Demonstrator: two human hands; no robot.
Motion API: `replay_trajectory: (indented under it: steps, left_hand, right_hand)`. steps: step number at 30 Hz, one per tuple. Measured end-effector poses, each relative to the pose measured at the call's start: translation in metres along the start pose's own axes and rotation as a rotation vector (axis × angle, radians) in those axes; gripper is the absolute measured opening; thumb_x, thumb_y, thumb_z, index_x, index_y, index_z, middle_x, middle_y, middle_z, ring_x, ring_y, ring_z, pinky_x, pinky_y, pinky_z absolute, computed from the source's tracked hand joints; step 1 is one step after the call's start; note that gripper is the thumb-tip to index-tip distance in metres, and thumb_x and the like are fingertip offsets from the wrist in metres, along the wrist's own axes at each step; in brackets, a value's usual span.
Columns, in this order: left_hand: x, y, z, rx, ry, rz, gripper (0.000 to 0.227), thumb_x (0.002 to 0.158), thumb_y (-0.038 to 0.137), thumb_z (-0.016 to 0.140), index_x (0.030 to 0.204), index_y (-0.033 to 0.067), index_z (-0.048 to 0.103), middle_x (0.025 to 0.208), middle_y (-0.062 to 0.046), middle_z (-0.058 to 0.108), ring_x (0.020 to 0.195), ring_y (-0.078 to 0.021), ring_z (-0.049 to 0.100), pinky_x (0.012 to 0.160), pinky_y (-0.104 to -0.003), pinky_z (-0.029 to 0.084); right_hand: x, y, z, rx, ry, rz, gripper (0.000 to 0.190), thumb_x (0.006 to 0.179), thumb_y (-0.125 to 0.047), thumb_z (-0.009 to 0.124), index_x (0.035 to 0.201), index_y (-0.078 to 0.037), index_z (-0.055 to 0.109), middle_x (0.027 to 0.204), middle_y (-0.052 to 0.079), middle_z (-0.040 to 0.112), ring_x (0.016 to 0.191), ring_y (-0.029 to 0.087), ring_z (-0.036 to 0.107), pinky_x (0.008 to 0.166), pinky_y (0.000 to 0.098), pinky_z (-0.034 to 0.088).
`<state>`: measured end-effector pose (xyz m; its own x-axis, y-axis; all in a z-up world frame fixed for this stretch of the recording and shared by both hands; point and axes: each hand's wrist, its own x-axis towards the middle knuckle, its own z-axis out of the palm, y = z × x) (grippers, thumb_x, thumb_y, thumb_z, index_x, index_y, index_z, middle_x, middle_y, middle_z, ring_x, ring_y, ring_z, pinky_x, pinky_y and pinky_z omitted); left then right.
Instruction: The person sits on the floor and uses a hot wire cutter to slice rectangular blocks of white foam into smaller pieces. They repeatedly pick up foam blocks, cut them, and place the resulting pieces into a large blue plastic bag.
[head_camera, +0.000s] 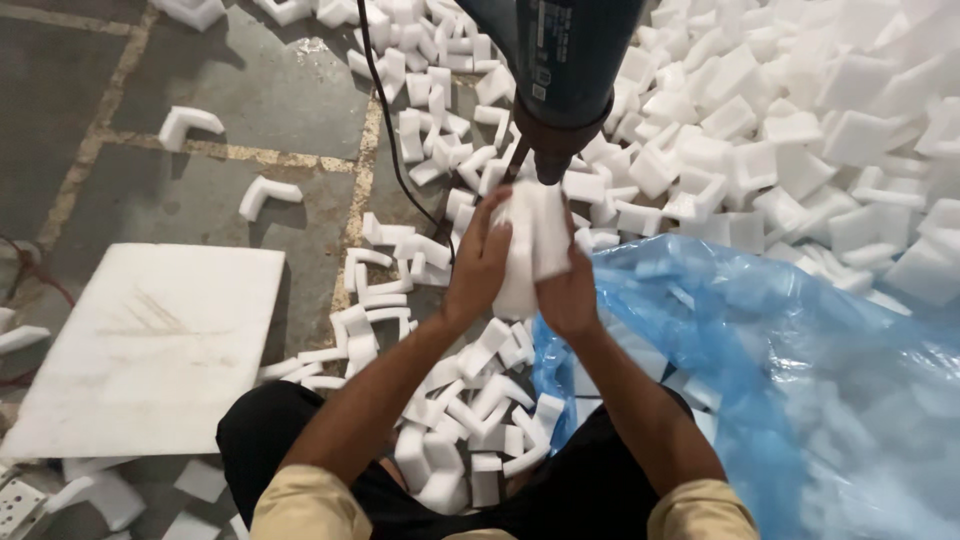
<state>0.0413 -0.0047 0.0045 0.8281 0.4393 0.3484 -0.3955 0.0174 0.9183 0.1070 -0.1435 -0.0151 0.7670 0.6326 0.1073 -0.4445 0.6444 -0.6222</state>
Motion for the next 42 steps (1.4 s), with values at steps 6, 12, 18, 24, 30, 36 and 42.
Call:
replay_trajectory:
  steps: [6,12,18,24,30,36,42]
  left_hand:
    - [0.067,-0.025,0.002,-0.062,0.015,0.004,0.043,0.108,0.011,0.045,0.149,-0.0019,0.048,0.136,-0.019,0.061,0.122,-0.0228,0.056,0.107,-0.033,0.044]
    - [0.017,0.019,0.0,0.323,-0.029,0.073,0.051,0.1,0.012,0.048,0.149,-0.0005,0.046,0.117,-0.024,0.068,0.104,-0.0329,0.07,0.093,-0.038,0.053]
    - [-0.052,0.037,-0.012,0.423,-0.198,0.36,0.048,0.093,0.009,0.054,0.14,0.001,0.053,0.114,-0.027,0.069,0.1,-0.0421,0.071,0.089,-0.043,0.057]
    - [-0.083,0.018,-0.021,0.155,-0.282,0.143,0.054,0.09,0.014,0.07,0.139,0.0005,0.052,0.107,-0.021,0.071,0.095,-0.0304,0.071,0.085,-0.041,0.058]
    - [-0.07,0.009,-0.02,0.225,-0.279,0.105,0.074,0.087,0.014,0.08,0.148,0.0035,0.04,0.11,-0.016,0.071,0.096,-0.0196,0.074,0.081,-0.031,0.06]
    - [-0.025,0.004,-0.015,-0.02,-0.084,-0.075,0.052,0.101,0.017,0.065,0.147,0.0062,0.043,0.098,-0.01,0.07,0.083,-0.0135,0.067,0.07,-0.028,0.055]
    - [0.049,-0.014,-0.002,0.069,0.043,0.012,0.043,0.11,0.021,0.059,0.148,0.0023,0.051,0.09,-0.005,0.057,0.074,-0.0103,0.046,0.063,-0.028,0.038]
  right_hand:
    - [0.062,-0.002,-0.024,-0.038,0.074,0.052,0.055,0.111,-0.038,0.036,0.16,-0.011,0.032,0.145,0.007,0.055,0.13,0.025,0.055,0.112,0.0458,0.042]
    - [0.014,0.002,-0.014,-0.869,-0.175,-0.26,0.069,0.116,-0.044,0.035,0.169,-0.009,0.01,0.175,0.013,0.016,0.161,0.026,0.02,0.131,0.0373,0.017]
    - [-0.063,-0.017,0.019,-1.297,-0.366,-0.351,0.101,0.101,-0.055,0.053,0.167,-0.003,-0.003,0.174,0.021,0.002,0.162,0.034,0.01,0.13,0.0414,0.015]
    - [-0.079,-0.041,0.0,-1.675,-0.463,-0.31,0.134,0.079,-0.057,0.083,0.163,0.002,-0.003,0.172,0.027,0.007,0.161,0.041,0.015,0.129,0.0442,0.022]
    - [-0.076,-0.03,-0.003,-1.433,-0.318,-0.248,0.097,0.104,-0.04,0.063,0.172,-0.002,0.006,0.181,0.025,0.012,0.17,0.041,0.016,0.136,0.0473,0.018]
    - [-0.059,-0.007,-0.009,-1.04,-0.178,-0.085,0.072,0.114,-0.038,0.047,0.17,-0.003,0.017,0.168,0.02,0.036,0.154,0.035,0.035,0.125,0.0463,0.028]
    - [0.019,0.006,-0.034,-0.191,0.015,0.208,0.074,0.108,-0.059,0.037,0.156,-0.002,0.038,0.146,0.017,0.056,0.127,0.033,0.062,0.106,0.0528,0.054]
